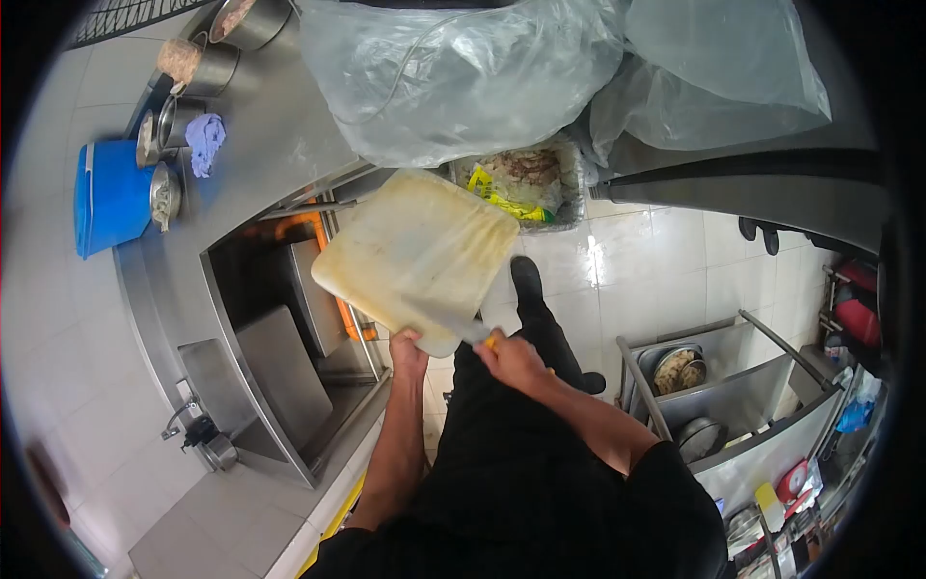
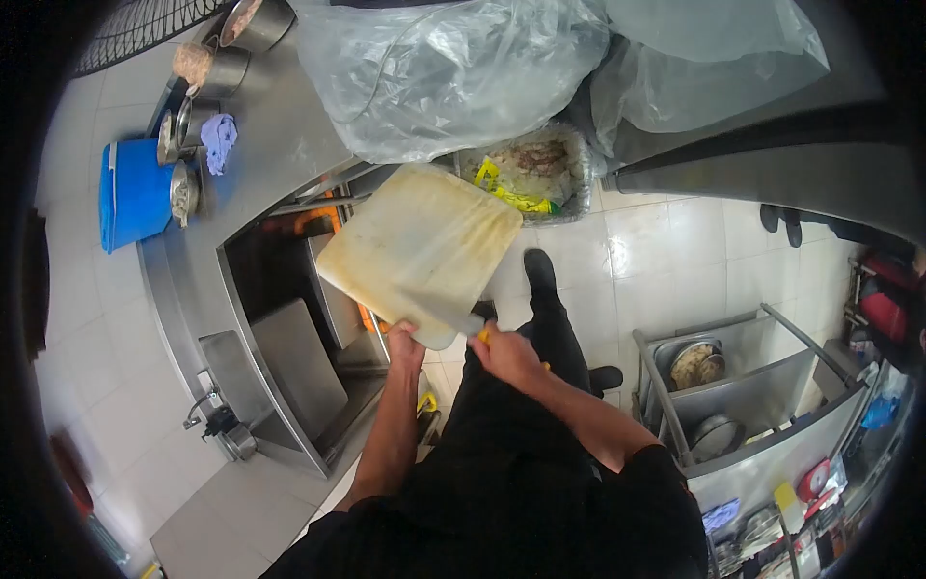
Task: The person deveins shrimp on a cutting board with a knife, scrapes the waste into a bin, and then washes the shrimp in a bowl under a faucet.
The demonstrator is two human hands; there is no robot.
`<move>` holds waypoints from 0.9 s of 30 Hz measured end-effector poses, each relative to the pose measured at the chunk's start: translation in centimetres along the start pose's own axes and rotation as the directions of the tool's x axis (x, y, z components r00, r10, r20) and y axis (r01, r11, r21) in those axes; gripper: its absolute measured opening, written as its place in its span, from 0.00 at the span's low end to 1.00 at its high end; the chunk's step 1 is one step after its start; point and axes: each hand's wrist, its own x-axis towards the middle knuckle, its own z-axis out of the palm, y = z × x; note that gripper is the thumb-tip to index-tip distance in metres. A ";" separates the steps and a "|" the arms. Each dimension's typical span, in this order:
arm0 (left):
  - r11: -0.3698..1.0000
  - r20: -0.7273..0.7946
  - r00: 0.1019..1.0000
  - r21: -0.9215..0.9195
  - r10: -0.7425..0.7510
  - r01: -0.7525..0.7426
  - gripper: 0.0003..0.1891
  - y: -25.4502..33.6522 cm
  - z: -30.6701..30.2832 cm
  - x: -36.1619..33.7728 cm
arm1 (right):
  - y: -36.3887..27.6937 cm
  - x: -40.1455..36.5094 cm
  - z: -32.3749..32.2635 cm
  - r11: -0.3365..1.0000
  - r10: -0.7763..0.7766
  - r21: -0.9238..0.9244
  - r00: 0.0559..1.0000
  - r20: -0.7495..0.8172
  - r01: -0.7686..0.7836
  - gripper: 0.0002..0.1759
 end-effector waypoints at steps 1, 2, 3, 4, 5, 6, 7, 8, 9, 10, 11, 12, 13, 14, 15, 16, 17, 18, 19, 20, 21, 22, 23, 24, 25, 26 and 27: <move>1.000 0.012 1.000 0.018 0.000 0.000 0.38 0.3 0.0 0.2 | 1.6 -0.1 1.7 0.999 -0.030 0.025 0.996 -0.078 0.032 0.25; 0.999 0.021 1.000 0.034 -0.001 0.001 0.38 0.4 -0.2 0.2 | 3.5 1.4 1.1 0.996 0.045 -0.080 0.998 -0.041 -0.048 0.26; 1.000 0.022 1.000 0.030 -0.001 0.001 0.38 0.6 0.1 0.0 | 7.4 4.9 1.4 0.978 0.114 -0.150 0.974 -0.195 -0.145 0.26; 0.999 0.040 0.999 0.041 -0.015 0.014 0.38 1.1 0.6 -0.4 | 11.6 8.8 0.9 0.965 0.245 -0.006 0.912 -0.329 -0.261 0.26; 0.999 0.060 0.998 0.046 -0.025 0.022 0.38 1.1 1.1 -0.6 | 13.7 11.7 -1.6 0.920 0.352 -0.037 0.863 -0.363 -0.391 0.25; 0.999 0.060 0.998 0.040 -0.013 0.010 0.38 1.0 1.2 -0.6 | 15.1 12.6 -2.9 0.932 0.309 -0.045 0.854 -0.419 -0.360 0.25; 0.999 0.038 0.999 0.037 0.012 -0.013 0.38 1.5 1.2 -0.3 | 14.7 12.5 -2.5 0.952 0.224 -0.078 0.848 -0.480 -0.296 0.25; 0.999 0.009 0.999 0.024 0.031 -0.031 0.38 1.4 0.9 -0.4 | 11.9 10.6 -2.6 0.950 0.178 -0.154 0.880 -0.441 -0.270 0.24; 1.000 0.004 1.000 0.014 0.028 -0.028 0.38 1.2 0.9 -0.6 | 11.3 8.2 0.5 0.929 -0.075 -0.345 0.845 -0.530 -0.134 0.24; 1.000 0.009 1.000 0.017 0.015 -0.016 0.38 1.2 0.9 -0.7 | 11.1 6.4 2.9 0.955 -0.222 -0.284 0.844 -0.489 0.086 0.24; 1.000 0.019 1.000 0.027 0.006 -0.007 0.38 1.4 1.0 -0.5 | 6.1 3.4 1.4 0.995 0.017 -0.092 0.965 -0.262 -0.043 0.24; 1.000 0.023 1.000 0.030 0.005 -0.006 0.38 1.6 1.0 -0.4 | 2.7 0.8 0.9 0.999 -0.037 0.033 0.989 -0.143 0.042 0.24; 0.999 -0.006 1.000 0.043 0.015 -0.014 0.39 1.6 0.9 -0.4 | 1.0 0.3 0.3 0.993 -0.116 0.005 0.993 0.032 0.116 0.24; 0.998 -0.034 0.999 0.056 0.024 -0.022 0.39 1.6 1.0 -0.6 | 2.0 1.7 1.7 0.993 -0.104 -0.055 0.994 0.030 0.106 0.26; 0.998 -0.030 0.999 0.060 0.019 -0.017 0.39 1.6 1.0 -0.9 | 3.8 4.2 1.8 0.995 -0.041 -0.095 0.997 -0.068 0.035 0.26; 0.998 -0.024 1.000 0.060 0.011 -0.010 0.40 2.1 1.7 -1.3 | 10.5 10.1 4.7 0.977 0.077 -0.186 0.987 -0.142 -0.103 0.27; 0.998 -0.021 1.000 0.059 0.006 -0.005 0.40 2.2 2.1 -1.5 | 12.2 13.1 2.1 0.986 0.162 0.016 0.908 -0.385 -0.169 0.27; 0.998 -0.026 1.000 0.057 0.009 -0.007 0.40 1.9 1.9 -2.0 | 15.7 16.7 0.0 0.916 0.392 0.013 0.888 -0.242 -0.401 0.26; 0.998 -0.039 0.999 0.067 0.022 -0.020 0.40 1.9 1.8 -2.0 | 15.9 16.4 -2.6 0.899 0.431 0.083 0.830 -0.356 -0.431 0.26; 0.996 -0.051 0.998 0.085 0.032 -0.028 0.40 2.2 1.3 -1.7 | 15.2 15.6 -2.4 0.942 0.297 0.021 0.804 -0.514 -0.335 0.27; 0.997 -0.056 0.998 0.078 0.034 -0.029 0.40 1.8 0.7 -1.3 | 14.0 14.8 -1.4 0.943 0.245 -0.070 0.818 -0.521 -0.327 0.27; 0.999 -0.018 1.000 0.052 -0.010 0.011 0.40 1.0 -0.9 -0.5 | 11.0 12.8 -0.3 0.955 0.255 -0.015 0.841 -0.478 -0.298 0.26; 0.998 0.022 0.999 0.037 -0.050 0.049 0.40 0.9 -2.0 -0.3 | 8.9 10.7 1.7 0.980 0.188 0.014 0.896 -0.403 -0.199 0.25; 0.995 -0.051 0.998 0.095 0.035 -0.030 0.41 0.7 -1.0 -0.9 | 4.7 7.7 2.1 0.986 0.138 -0.042 0.934 -0.330 -0.161 0.25; 0.995 -0.047 0.998 0.096 0.041 -0.036 0.41 0.8 -0.6 -1.0 | 0.5 4.9 2.1 0.990 0.061 0.136 0.975 -0.213 -0.032 0.26; 0.996 0.009 0.999 0.084 0.033 -0.034 0.40 0.7 -0.3 -1.2 | -1.5 3.6 2.7 0.997 -0.031 0.075 0.998 -0.061 0.036 0.27; 0.997 0.063 0.998 0.073 0.025 -0.030 0.40 0.5 0.0 -1.5 | -2.3 3.4 3.0 0.996 -0.083 0.031 0.996 0.042 0.081 0.29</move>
